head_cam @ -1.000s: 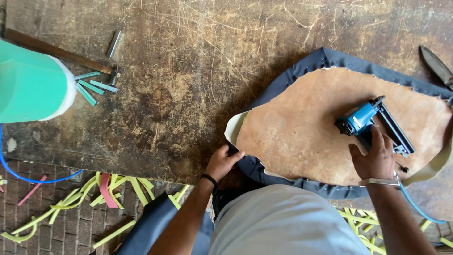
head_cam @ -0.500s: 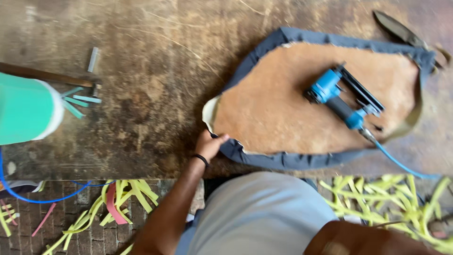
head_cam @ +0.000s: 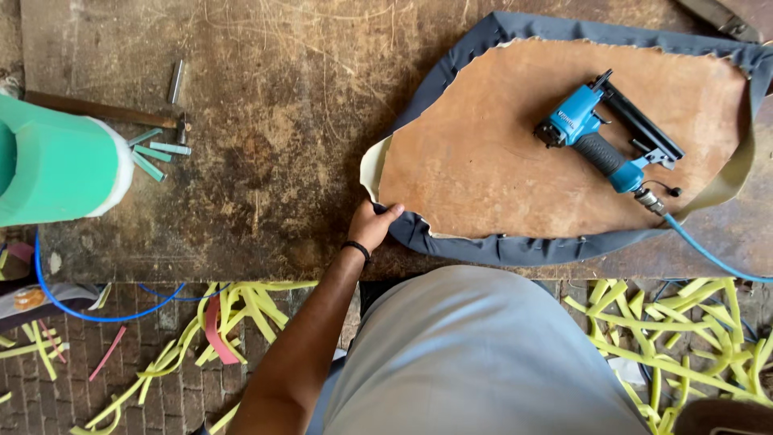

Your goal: The person aligns a dark fabric over a shaped wooden board and uses a pneumatic staple gun to secure the fabric around the perimeter. They repeatedly pull the fabric taut and staple along the edges, rotating the board as needed to complete the attachment.

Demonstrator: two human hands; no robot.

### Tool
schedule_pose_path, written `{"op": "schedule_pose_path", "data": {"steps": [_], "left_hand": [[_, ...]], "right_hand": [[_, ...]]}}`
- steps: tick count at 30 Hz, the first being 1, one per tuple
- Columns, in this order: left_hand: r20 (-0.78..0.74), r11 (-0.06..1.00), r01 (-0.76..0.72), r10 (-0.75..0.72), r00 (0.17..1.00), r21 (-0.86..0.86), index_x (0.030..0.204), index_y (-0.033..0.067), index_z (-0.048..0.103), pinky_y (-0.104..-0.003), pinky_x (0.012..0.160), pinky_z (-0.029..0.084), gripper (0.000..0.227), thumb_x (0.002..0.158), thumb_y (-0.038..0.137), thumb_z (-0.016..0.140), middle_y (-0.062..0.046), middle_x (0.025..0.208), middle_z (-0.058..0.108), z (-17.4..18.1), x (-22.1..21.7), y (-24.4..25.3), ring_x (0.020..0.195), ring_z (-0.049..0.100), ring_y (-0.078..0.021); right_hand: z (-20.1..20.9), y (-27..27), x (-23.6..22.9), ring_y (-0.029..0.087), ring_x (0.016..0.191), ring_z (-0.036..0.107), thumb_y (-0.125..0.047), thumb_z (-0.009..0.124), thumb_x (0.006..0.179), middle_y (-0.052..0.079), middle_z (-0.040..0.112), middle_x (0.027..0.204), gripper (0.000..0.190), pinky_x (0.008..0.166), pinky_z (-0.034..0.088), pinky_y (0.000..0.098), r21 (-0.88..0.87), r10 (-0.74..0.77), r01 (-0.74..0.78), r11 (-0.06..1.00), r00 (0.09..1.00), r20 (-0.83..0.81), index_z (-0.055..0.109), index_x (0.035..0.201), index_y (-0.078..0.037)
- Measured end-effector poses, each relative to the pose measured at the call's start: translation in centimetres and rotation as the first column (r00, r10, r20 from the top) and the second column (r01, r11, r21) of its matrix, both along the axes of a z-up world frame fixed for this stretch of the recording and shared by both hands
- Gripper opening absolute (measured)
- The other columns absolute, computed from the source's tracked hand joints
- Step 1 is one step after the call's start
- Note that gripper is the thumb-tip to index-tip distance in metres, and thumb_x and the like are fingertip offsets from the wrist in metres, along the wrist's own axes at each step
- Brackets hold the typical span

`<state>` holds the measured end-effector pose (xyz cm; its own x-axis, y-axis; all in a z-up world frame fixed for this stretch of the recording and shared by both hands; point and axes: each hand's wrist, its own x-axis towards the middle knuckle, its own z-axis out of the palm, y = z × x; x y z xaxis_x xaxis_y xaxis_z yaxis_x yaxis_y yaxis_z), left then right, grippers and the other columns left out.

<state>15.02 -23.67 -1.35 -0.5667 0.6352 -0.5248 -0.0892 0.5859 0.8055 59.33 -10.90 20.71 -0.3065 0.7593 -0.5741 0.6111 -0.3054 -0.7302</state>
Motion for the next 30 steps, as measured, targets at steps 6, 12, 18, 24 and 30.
{"op": "schedule_pose_path", "data": {"steps": [6, 12, 18, 24, 30], "left_hand": [[0.068, 1.0, -0.002, 0.001, 0.998, 0.018, 0.103, 0.0008, 0.076, -0.035, 0.078, 0.057, 0.033, 0.084, 0.027, 0.08, -0.009, 0.096, 0.08, 0.0, -0.8, -0.4, 0.087, 0.074, -0.0193], [-0.008, 0.995, 0.008, -0.007, 1.0, 0.1, 0.117, 0.0011, 0.069, -0.034, 0.086, 0.054, 0.045, 0.082, 0.028, 0.079, -0.008, 0.106, 0.077, 0.4, -1.5, 0.7, 0.096, 0.072, -0.0175], [-0.039, 0.94, -0.339, 0.338, 0.94, -0.023, 0.113, -0.0016, 0.07, -0.038, 0.082, 0.052, 0.046, 0.093, 0.04, 0.073, -0.014, 0.103, 0.075, -0.5, -1.6, 0.8, 0.094, 0.069, -0.0233], [-0.127, 0.908, -0.418, 0.419, 0.899, 0.033, 0.099, 0.0029, 0.077, -0.036, 0.074, 0.056, 0.028, 0.091, 0.029, 0.079, -0.008, 0.089, 0.076, -0.6, -4.4, 1.3, 0.082, 0.069, -0.0195], [-0.512, 0.934, -0.119, 0.288, 0.809, 0.337, 0.093, 0.0035, 0.079, -0.033, 0.072, 0.059, 0.013, 0.086, 0.015, 0.079, -0.007, 0.092, 0.075, 2.3, -2.5, 1.9, 0.082, 0.073, -0.0186]], "right_hand": [[0.2, -0.6, -2.7, 0.019, 0.079, 0.061, -0.018, 0.064, 0.099, 0.012, 0.065, 0.09, 0.025, 0.072, 0.051, 0.0321, -0.018, 0.001, -0.001, 1.0, 1.0, -0.03, 0.069, 0.11, 0.003], [0.3, 1.8, -8.4, 0.017, 0.075, 0.06, -0.019, 0.063, 0.1, 0.01, 0.065, 0.086, 0.025, 0.068, 0.05, 0.031, -0.003, 0.045, -0.045, 0.999, 0.989, -0.143, 0.07, 0.11, 0.003], [4.2, 5.8, -13.9, 0.015, 0.07, 0.059, -0.02, 0.062, 0.1, 0.009, 0.064, 0.081, 0.026, 0.063, 0.05, 0.0299, -0.026, 0.168, -0.197, 0.98, 0.893, -0.418, 0.07, 0.109, 0.003], [-4.8, 7.6, -32.0, 0.014, 0.066, 0.064, -0.031, 0.065, 0.097, 0.008, 0.07, 0.081, 0.034, 0.058, 0.053, 0.0303, -0.215, 0.471, -0.529, 0.821, 0.84, -0.268, 0.072, 0.106, 0.001], [-12.2, 5.7, -43.6, 0.02, 0.051, 0.067, -0.058, 0.057, 0.1, 0.013, 0.071, 0.065, 0.068, 0.048, 0.055, 0.0336, -0.318, 0.712, -0.643, 0.697, 0.675, 0.193, 0.073, 0.083, 0.006]]}}
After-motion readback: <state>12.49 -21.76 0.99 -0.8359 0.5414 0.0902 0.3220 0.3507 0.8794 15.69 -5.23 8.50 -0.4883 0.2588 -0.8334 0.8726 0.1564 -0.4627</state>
